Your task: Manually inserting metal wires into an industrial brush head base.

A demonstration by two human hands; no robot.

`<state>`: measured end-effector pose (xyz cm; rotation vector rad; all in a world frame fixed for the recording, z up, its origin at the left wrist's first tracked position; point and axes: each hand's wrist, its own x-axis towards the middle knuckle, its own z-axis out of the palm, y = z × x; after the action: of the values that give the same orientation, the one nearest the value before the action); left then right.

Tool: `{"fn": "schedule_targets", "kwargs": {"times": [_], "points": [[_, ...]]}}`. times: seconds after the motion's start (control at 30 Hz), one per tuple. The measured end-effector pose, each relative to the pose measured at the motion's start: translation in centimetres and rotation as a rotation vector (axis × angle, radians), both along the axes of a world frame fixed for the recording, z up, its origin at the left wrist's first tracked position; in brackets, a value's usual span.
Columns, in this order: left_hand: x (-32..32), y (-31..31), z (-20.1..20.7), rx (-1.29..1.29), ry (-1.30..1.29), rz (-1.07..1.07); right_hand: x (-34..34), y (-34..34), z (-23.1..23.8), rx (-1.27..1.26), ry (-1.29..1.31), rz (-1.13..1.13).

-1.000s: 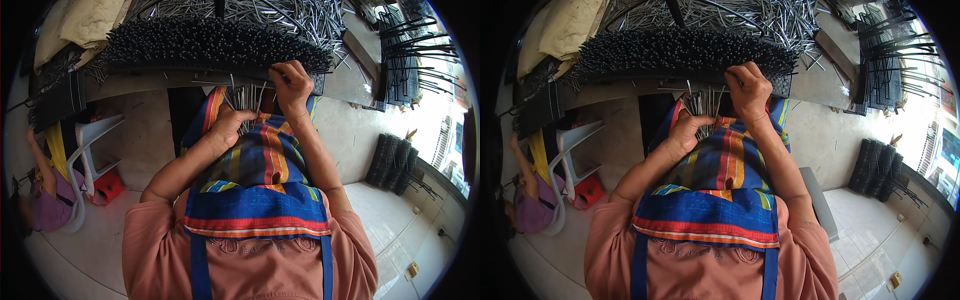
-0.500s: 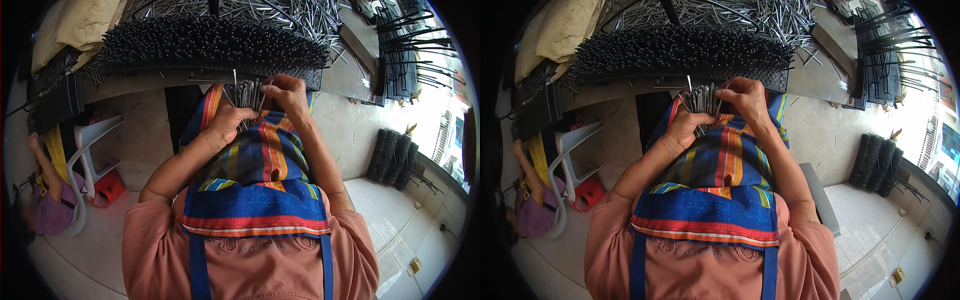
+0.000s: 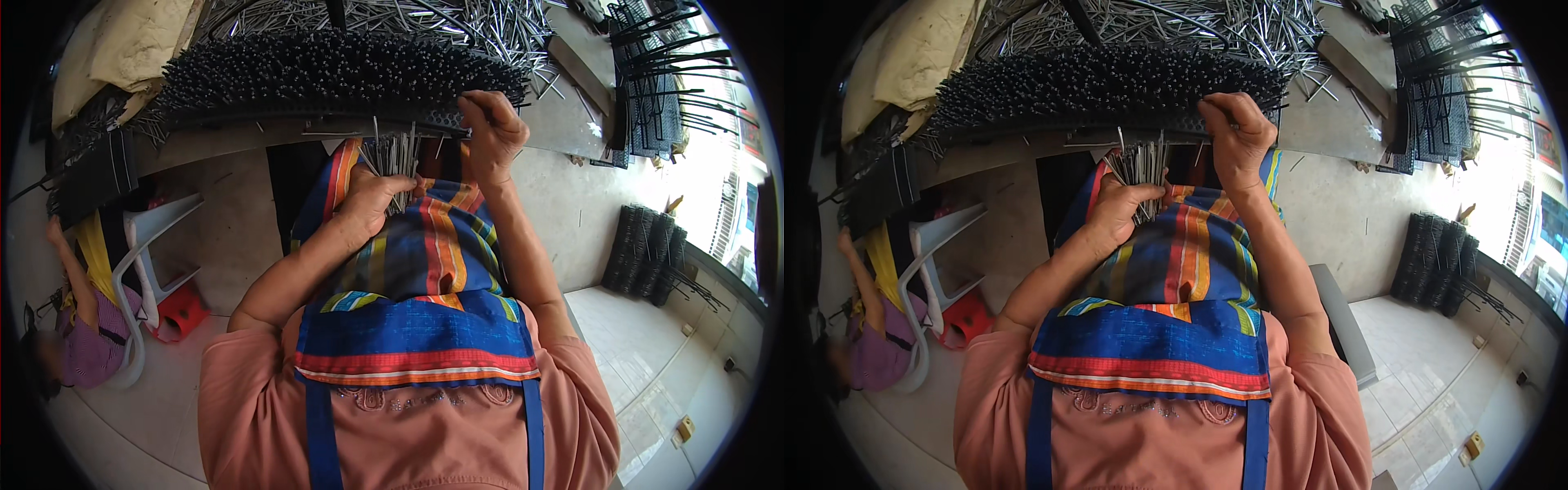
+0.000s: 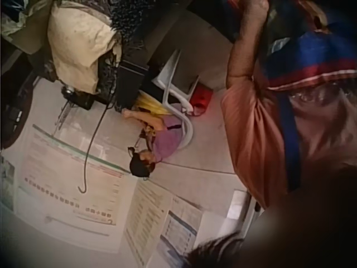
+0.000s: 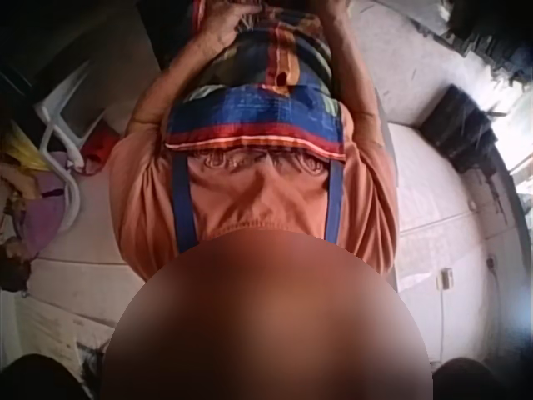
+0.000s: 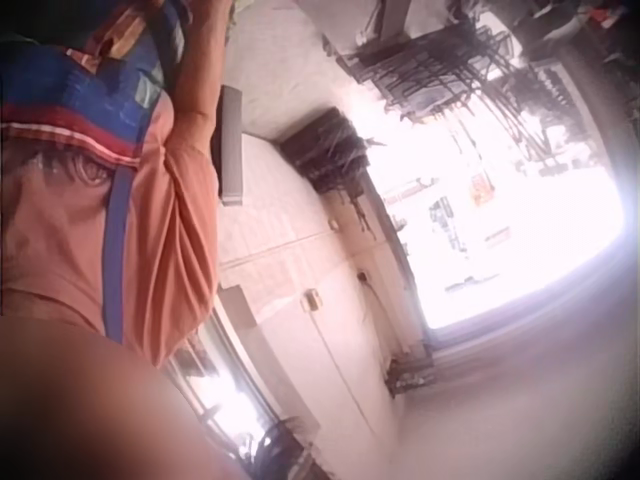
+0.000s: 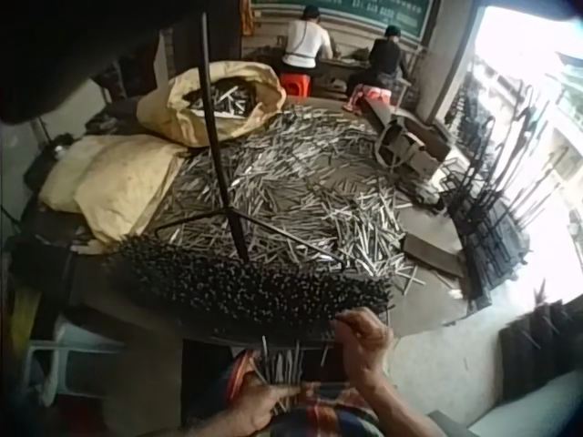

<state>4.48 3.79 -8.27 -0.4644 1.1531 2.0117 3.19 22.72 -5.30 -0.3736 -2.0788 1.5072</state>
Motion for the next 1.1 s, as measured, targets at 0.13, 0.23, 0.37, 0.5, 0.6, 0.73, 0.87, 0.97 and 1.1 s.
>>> {"fn": "schedule_targets", "kwargs": {"times": [0.13, 0.23, 0.37, 0.5, 0.6, 0.73, 0.87, 0.97, 1.1], "points": [[-0.4, -0.2, 0.8, 0.012, -0.006, -0.040, -0.4, -0.1, -0.2, 0.331, 0.004, 0.043], [-0.3, -0.4, 0.2, 0.020, -0.062, -0.061, -1.0, -0.6, 0.5, 0.500, 0.017, 0.041], [-0.5, -0.6, 0.5, 0.048, -0.068, -0.059, -0.9, -0.7, 0.2, 0.560, -0.079, 0.096], [-0.5, -0.5, 0.1, 0.063, -0.088, -0.058, -0.3, -0.8, -0.7, 0.443, -0.074, 0.047], [-0.5, -0.6, 0.4, 0.060, -0.108, -0.064, -0.3, -0.7, -1.1, 0.516, -0.052, 0.025], [-0.6, -0.5, 0.6, 0.064, -0.095, -0.049, -0.7, -0.9, -0.9, 0.785, -0.118, 0.030], [-0.9, -0.5, 0.6, 0.115, -0.125, -0.077, 0.2, -0.6, -1.4, 0.651, -0.100, -0.001], [-0.9, 0.0, 1.8, 0.117, -0.107, -0.020, 2.3, -0.9, -1.1, 0.467, -0.188, -0.006], [-0.8, 0.3, 1.9, 0.121, -0.039, -0.063, 3.8, -2.1, -0.4, -0.429, -0.591, 0.394]]}}
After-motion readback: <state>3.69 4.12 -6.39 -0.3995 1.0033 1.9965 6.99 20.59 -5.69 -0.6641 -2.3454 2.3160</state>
